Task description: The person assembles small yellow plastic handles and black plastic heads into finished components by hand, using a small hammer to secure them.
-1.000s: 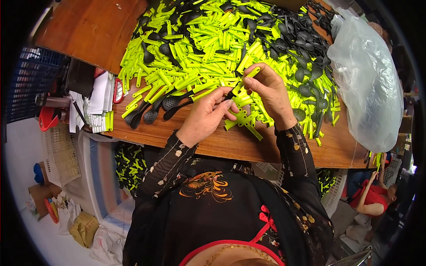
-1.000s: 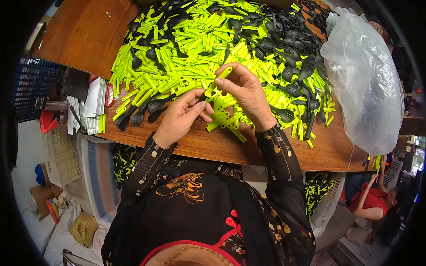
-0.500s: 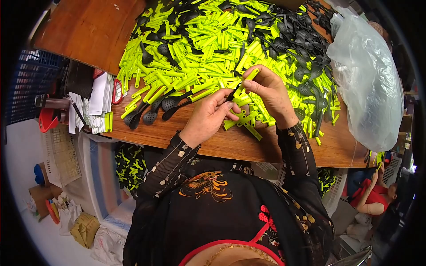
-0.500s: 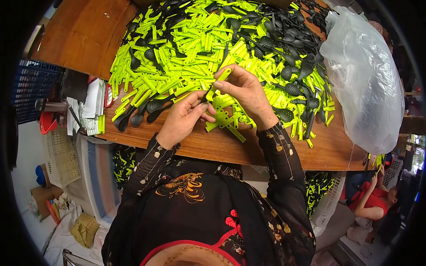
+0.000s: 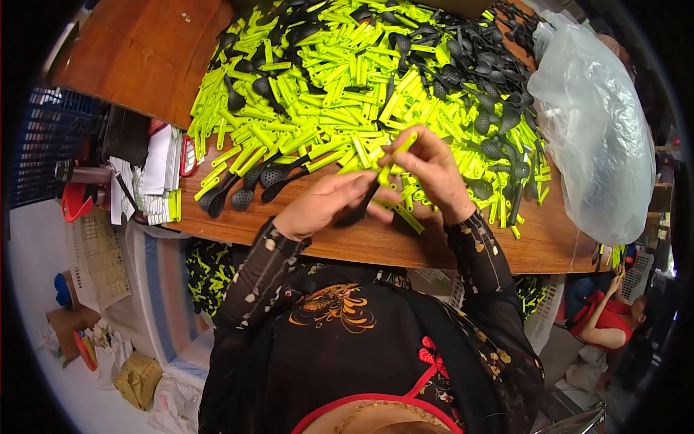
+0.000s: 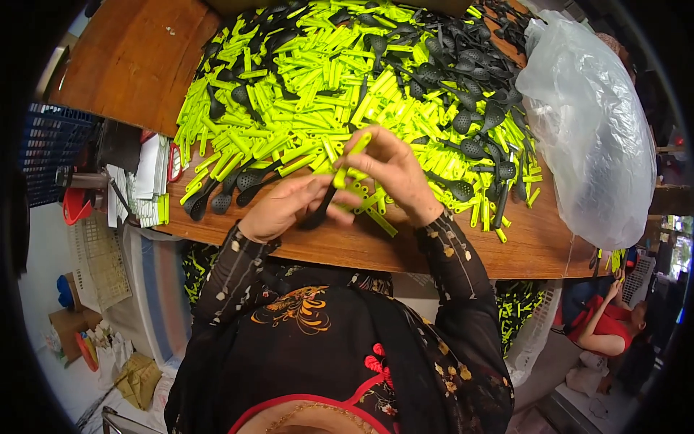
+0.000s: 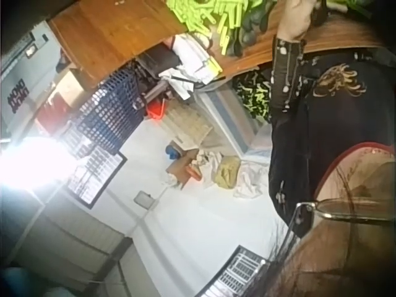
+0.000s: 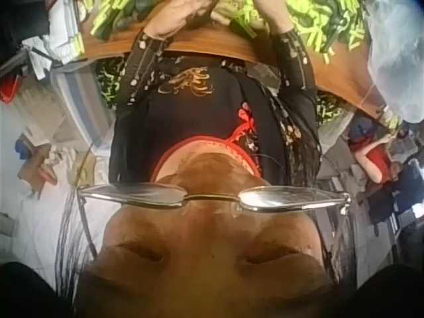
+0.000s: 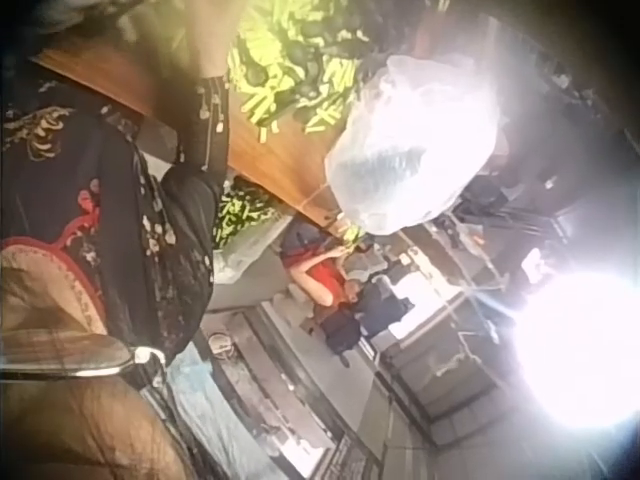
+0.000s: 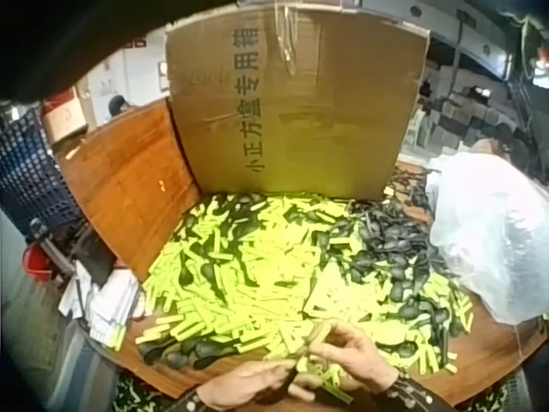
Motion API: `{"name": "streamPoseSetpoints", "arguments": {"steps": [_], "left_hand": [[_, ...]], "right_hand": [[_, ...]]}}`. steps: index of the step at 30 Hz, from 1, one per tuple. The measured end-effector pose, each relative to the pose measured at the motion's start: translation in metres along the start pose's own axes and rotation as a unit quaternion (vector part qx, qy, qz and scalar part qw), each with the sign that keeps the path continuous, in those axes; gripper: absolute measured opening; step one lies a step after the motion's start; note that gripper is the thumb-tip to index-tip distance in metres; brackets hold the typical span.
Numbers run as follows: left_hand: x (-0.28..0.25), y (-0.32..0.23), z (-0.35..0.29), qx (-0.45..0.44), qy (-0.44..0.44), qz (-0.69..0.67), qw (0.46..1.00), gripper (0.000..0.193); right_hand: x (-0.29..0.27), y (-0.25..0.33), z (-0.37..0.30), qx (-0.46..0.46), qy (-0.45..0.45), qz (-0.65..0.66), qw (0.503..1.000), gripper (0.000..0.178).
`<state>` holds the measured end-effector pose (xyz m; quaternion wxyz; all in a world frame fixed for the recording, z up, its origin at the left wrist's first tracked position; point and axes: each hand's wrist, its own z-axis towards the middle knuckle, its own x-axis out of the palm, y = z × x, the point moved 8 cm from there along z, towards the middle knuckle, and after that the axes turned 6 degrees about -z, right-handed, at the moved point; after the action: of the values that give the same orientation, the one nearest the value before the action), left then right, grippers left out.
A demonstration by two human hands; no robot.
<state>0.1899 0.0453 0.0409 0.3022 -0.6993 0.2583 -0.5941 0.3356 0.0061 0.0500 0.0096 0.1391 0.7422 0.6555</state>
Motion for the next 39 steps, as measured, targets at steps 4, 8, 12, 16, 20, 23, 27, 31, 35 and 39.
{"name": "streamPoseSetpoints", "arguments": {"steps": [4,8,12,16,20,23,27,31,35,39], "left_hand": [[0.018,0.020,-0.012,-0.067,0.134,-0.242,0.959,0.042],[0.023,0.041,-0.008,-0.032,0.081,-0.300,0.950,0.033],[-0.030,0.049,-0.006,0.014,-0.164,-0.149,0.975,0.029],[-0.067,0.045,-0.003,0.077,-0.264,-0.057,0.960,0.031],[-0.078,0.049,0.000,0.082,-0.295,-0.080,0.948,0.031],[-0.071,0.043,0.002,0.103,-0.278,-0.060,0.953,0.032],[-0.064,0.037,0.002,0.090,-0.271,-0.031,0.958,0.031],[-0.059,0.032,0.004,0.078,-0.271,0.019,0.959,0.030],[-0.059,0.030,0.009,0.085,-0.266,0.031,0.960,0.028],[-0.047,0.025,0.013,0.108,-0.248,0.032,0.962,0.028]], "right_hand": [[0.030,-0.001,-0.010,-0.108,0.089,0.077,0.987,0.015],[0.026,-0.003,-0.008,-0.030,0.138,0.107,0.984,0.021],[-0.032,0.007,0.025,-0.158,-0.088,-0.328,0.927,0.020],[-0.077,0.016,0.055,-0.281,-0.141,-0.642,0.699,0.017],[-0.071,0.004,0.070,-0.223,-0.072,-0.756,0.611,0.011],[-0.067,0.006,0.070,-0.251,-0.039,-0.768,0.587,0.013],[-0.061,0.019,0.064,-0.280,0.009,-0.726,0.628,0.016],[-0.041,0.041,0.049,-0.226,0.020,-0.555,0.800,0.014],[0.013,0.055,0.029,-0.256,0.135,-0.548,0.785,0.013],[0.033,0.063,0.025,-0.317,0.179,-0.518,0.774,0.013]]}}
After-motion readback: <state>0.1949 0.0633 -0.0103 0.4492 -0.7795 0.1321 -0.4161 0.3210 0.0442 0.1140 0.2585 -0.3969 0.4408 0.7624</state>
